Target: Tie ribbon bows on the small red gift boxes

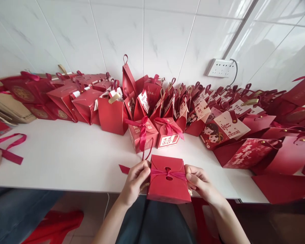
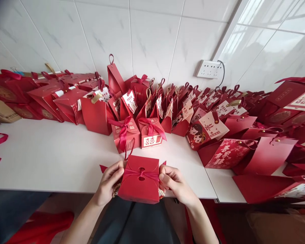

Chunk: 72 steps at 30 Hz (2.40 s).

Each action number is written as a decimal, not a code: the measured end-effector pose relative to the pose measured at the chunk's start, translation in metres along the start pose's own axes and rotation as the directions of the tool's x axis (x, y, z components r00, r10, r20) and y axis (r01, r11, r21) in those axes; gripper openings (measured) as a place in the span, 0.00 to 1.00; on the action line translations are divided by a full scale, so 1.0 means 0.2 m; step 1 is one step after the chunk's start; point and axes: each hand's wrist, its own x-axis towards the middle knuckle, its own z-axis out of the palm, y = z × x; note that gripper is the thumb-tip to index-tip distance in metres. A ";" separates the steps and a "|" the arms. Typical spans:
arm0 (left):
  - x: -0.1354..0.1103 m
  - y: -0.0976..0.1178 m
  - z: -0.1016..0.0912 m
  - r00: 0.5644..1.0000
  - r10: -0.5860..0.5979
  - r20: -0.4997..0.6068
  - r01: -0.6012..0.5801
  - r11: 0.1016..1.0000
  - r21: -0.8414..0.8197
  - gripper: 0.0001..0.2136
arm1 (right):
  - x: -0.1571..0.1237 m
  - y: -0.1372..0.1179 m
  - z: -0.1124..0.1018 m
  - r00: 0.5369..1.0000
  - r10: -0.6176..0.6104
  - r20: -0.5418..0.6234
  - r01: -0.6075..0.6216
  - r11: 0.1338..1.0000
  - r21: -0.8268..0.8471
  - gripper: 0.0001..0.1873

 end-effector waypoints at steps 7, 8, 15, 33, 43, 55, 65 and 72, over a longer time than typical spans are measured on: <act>0.01 0.01 0.00 1.000 0.007 0.002 -0.007 1.000 0.003 0.20 | 0.01 -0.01 0.00 1.000 -0.008 -0.004 0.008 1.000 -0.009 0.25; 0.01 0.01 0.01 1.000 0.013 -0.005 -0.013 1.000 0.004 0.20 | 0.01 -0.01 0.01 1.000 -0.015 -0.014 0.015 1.000 -0.005 0.25; 0.00 0.00 0.00 1.000 -0.009 -0.020 0.010 0.999 0.036 0.20 | 0.01 -0.02 0.02 1.000 -0.003 -0.017 0.003 1.000 0.018 0.25; -0.02 0.38 -0.14 0.971 -0.210 0.114 0.128 0.861 0.493 0.18 | -0.08 -0.27 -0.06 0.985 0.114 -0.128 -0.142 0.962 -0.234 0.23; -0.05 0.53 -0.29 0.998 -0.059 0.008 0.056 0.984 0.166 0.18 | -0.09 -0.43 -0.09 0.949 -0.115 -0.295 0.162 0.977 0.139 0.19; 0.11 0.67 0.14 0.956 0.185 0.226 -0.170 0.982 -0.083 0.12 | 0.12 -0.60 0.19 0.957 -0.218 -0.194 0.258 0.942 0.215 0.19; 0.10 0.65 0.18 0.931 0.227 0.285 -0.228 0.973 -0.030 0.19 | 0.20 -0.54 0.29 0.887 -0.400 -0.229 0.442 0.880 0.172 0.16; 0.08 0.67 0.16 0.942 0.287 0.172 -0.281 0.958 -0.062 0.10 | 0.13 -0.57 0.24 0.880 -0.405 -0.249 0.461 0.855 0.239 0.13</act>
